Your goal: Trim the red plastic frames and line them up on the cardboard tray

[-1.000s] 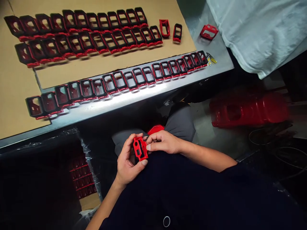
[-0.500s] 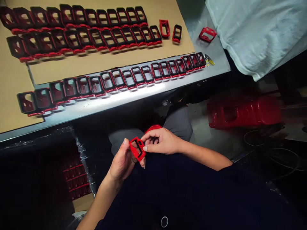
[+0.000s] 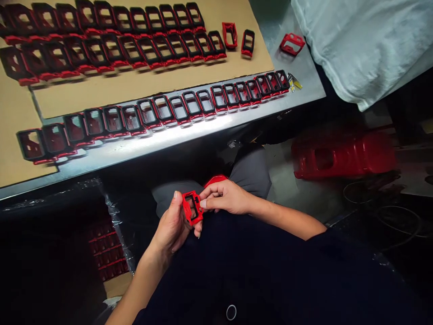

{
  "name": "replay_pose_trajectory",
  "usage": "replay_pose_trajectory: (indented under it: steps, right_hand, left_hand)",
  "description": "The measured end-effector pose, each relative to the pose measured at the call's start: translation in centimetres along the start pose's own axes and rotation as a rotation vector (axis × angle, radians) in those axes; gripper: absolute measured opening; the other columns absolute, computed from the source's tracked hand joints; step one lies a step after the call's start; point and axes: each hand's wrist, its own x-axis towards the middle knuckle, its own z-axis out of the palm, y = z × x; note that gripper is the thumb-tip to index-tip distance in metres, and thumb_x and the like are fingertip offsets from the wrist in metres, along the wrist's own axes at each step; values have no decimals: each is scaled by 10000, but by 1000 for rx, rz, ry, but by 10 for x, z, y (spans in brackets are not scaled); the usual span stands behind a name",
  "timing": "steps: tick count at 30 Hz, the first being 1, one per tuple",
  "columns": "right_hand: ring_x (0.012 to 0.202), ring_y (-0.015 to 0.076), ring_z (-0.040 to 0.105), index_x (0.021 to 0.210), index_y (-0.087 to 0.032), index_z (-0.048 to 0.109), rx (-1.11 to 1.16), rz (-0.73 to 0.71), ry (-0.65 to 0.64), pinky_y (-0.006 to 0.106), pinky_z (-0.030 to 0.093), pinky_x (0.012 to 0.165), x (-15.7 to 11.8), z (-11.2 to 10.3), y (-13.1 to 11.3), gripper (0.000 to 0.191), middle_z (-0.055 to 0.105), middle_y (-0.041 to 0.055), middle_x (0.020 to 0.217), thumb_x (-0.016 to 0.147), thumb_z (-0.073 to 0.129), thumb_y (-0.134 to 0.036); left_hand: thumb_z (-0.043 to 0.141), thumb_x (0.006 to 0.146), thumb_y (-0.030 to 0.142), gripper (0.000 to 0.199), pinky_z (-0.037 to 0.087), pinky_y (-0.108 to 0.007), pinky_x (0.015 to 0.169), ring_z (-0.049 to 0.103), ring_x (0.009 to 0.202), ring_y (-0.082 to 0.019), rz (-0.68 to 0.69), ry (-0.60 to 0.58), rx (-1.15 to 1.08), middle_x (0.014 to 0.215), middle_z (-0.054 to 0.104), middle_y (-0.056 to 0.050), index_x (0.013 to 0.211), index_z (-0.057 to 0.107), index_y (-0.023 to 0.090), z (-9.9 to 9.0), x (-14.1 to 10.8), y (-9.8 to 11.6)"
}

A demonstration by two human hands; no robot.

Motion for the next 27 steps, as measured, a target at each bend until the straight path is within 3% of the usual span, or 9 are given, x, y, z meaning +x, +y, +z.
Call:
replay_pose_trajectory:
  steps: [8, 11, 13, 15, 17, 20, 24, 27]
  right_hand:
    - [619, 73, 573, 880, -113, 670, -15, 32, 81, 196, 441, 602, 5, 4, 4, 449, 670, 0, 714, 679, 863, -466]
    - [601, 69, 563, 854, -110, 673, -7, 13, 89, 187, 416, 579, 7, 4, 6, 402, 669, -1, 699, 686, 859, -425]
    - [591, 76, 577, 849, -116, 665, 67, 4, 71, 186, 429, 572, 9, 3, 7, 378, 664, -6, 677, 694, 852, -407]
    - [576, 82, 591, 843, -123, 652, 191, 8, 52, 185, 448, 558, 11, 2, 8, 390, 662, -9, 669, 678, 863, -406]
    - [574, 86, 601, 840, -123, 647, 315, 24, 17, 181, 460, 540, 12, 1, 10, 412, 668, -1, 688, 658, 882, -408]
    - [585, 88, 609, 840, -114, 653, 443, 60, -74, 175, 466, 529, 14, 2, 11, 429, 661, 6, 700, 640, 909, -394]
    - [626, 108, 645, 831, -117, 656, 554, 98, -173, 183, 503, 565, 16, 4, 13, 465, 650, -3, 689, 593, 949, -387]
    - [607, 111, 642, 816, -115, 661, 574, 83, -261, 198, 524, 578, 18, 5, 14, 494, 669, 16, 679, 582, 952, -438]
  left_hand:
    - [553, 714, 870, 786, 468, -261, 392, 571, 384, -171, 1, 52, 34, 441, 571, -11, 877, 636, 105, 0, 4, -5]
    - [508, 728, 886, 765, 441, -247, 394, 527, 375, -138, 67, 51, 118, 465, 564, -12, 792, 618, 131, 0, 5, -6]
    - [508, 747, 869, 722, 442, -245, 428, 516, 402, -123, 192, 36, 263, 496, 563, -12, 730, 588, 151, -1, 3, -7]
    - [646, 725, 788, 630, 493, -259, 521, 584, 528, -141, 421, 81, 442, 630, 625, -28, 778, 599, 162, -3, 0, -7]
    - [817, 666, 627, 582, 566, -313, 700, 677, 837, -219, 705, 160, 614, 956, 697, -82, 991, 635, 180, -5, -4, -6]
    - [853, 713, 407, 715, 551, -440, 963, 586, 1224, -304, 1032, 154, 835, 1348, 590, -126, 1329, 531, 239, -5, -6, -4]
    - [777, 802, 264, 659, 498, -470, 1067, 573, 1262, -281, 1177, 76, 908, 1361, 583, -118, 1391, 483, 255, -3, -3, -1]
    - [786, 790, 265, 643, 496, -435, 1075, 562, 1277, -267, 1177, 44, 819, 1380, 566, -126, 1363, 495, 235, 0, 1, -1]
